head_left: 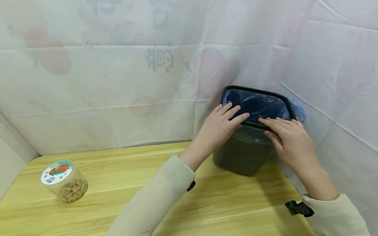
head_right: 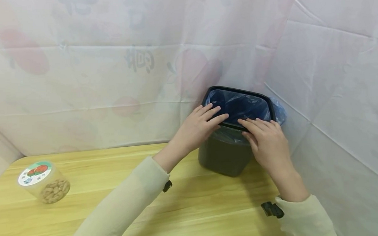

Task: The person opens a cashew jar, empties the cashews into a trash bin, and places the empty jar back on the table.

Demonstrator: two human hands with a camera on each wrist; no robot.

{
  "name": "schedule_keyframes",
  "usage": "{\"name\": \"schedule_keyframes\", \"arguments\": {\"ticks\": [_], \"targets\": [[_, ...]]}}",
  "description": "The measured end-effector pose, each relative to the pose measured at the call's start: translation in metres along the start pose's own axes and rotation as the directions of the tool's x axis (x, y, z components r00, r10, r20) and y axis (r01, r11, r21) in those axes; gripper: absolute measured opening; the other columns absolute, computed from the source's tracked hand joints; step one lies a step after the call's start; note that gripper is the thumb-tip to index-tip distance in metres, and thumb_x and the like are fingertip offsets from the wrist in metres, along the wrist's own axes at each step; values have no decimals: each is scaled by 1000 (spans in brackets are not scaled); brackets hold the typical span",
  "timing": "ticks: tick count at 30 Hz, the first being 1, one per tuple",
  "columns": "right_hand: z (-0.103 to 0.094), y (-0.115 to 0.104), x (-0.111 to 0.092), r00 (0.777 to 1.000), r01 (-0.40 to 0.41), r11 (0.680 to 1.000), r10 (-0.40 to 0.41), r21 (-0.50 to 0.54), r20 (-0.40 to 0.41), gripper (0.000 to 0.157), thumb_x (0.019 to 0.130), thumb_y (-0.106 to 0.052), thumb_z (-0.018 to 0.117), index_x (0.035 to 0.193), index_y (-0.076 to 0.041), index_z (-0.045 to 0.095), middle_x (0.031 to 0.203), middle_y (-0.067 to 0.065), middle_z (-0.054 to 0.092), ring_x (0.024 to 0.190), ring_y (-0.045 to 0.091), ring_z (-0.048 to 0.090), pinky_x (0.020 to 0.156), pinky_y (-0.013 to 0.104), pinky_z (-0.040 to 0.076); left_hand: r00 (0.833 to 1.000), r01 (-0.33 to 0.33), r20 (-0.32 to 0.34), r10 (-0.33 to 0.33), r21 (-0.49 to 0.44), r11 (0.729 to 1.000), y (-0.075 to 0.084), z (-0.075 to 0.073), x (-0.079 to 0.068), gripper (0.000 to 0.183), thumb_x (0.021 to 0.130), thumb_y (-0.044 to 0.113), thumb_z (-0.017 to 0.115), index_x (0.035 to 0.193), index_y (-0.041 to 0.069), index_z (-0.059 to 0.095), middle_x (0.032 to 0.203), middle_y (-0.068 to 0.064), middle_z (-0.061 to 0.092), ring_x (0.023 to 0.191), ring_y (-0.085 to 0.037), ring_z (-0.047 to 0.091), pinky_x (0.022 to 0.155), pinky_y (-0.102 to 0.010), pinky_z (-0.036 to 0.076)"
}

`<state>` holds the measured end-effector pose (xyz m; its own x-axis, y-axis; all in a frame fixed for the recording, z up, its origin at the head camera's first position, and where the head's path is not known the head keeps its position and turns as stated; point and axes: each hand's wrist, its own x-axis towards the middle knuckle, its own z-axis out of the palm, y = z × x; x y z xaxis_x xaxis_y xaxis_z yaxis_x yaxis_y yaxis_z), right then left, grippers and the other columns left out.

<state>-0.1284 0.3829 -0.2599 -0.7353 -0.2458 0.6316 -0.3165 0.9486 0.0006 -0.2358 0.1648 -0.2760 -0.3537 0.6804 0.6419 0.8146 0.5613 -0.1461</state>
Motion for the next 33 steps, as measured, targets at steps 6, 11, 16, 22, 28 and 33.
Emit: {"name": "schedule_keyframes", "arguments": {"ticks": [6, 11, 16, 22, 28, 33], "targets": [[3, -2, 1, 1000, -8, 1000, 8, -1, 8, 45, 93, -12, 70, 136, -21, 64, 128, 15, 67, 121, 43, 56, 109, 67, 30, 1000, 3, 4, -3, -2, 1000, -3, 0, -4, 41, 105, 36, 50, 145, 29, 53, 148, -2, 53, 141, -25, 44, 116, -42, 35], [6, -3, 3, 1000, -9, 1000, 9, 8, 4, 44, 91, -12, 71, 134, -20, 65, 128, 15, 67, 121, 43, 56, 109, 68, 30, 1000, 8, 0, -8, -6, 1000, -4, -1, -6, 40, 105, 35, 50, 145, 28, 53, 148, -2, 53, 141, -25, 44, 117, -42, 35], [8, -6, 4, 1000, 3, 1000, -3, 4, -10, 43, 92, -12, 71, 134, -20, 66, 127, 15, 67, 118, 41, 59, 108, 65, 33, 1000, 11, -19, -12, -21, 1000, -5, -1, -9, 40, 105, 34, 51, 144, 27, 55, 147, -3, 53, 141, -27, 44, 117, -43, 34], [11, -8, 6, 1000, 10, 1000, -10, 10, -16, 41, 92, -13, 70, 133, -19, 66, 127, 15, 67, 117, 40, 60, 108, 64, 34, 999, 12, -36, -13, -28, 1000, -8, 1, -12, 39, 105, 32, 51, 143, 25, 55, 146, -4, 54, 140, -29, 46, 116, -45, 35], [15, -7, 8, 1000, 13, 1000, -13, 15, -14, 41, 91, -14, 72, 132, -18, 67, 127, 15, 67, 117, 40, 60, 107, 65, 34, 999, 17, -43, -18, -23, 1000, -11, 1, -14, 39, 105, 31, 52, 143, 25, 56, 146, -5, 55, 140, -28, 46, 116, -45, 35], [17, -7, 9, 1000, 8, 1000, -8, 18, -4, 41, 91, -14, 72, 132, -18, 67, 128, 14, 67, 118, 39, 59, 107, 66, 33, 999, 16, -45, -17, -26, 1000, -12, 1, -16, 38, 105, 31, 53, 142, 25, 57, 146, -5, 55, 140, -28, 46, 116, -45, 35]]}}
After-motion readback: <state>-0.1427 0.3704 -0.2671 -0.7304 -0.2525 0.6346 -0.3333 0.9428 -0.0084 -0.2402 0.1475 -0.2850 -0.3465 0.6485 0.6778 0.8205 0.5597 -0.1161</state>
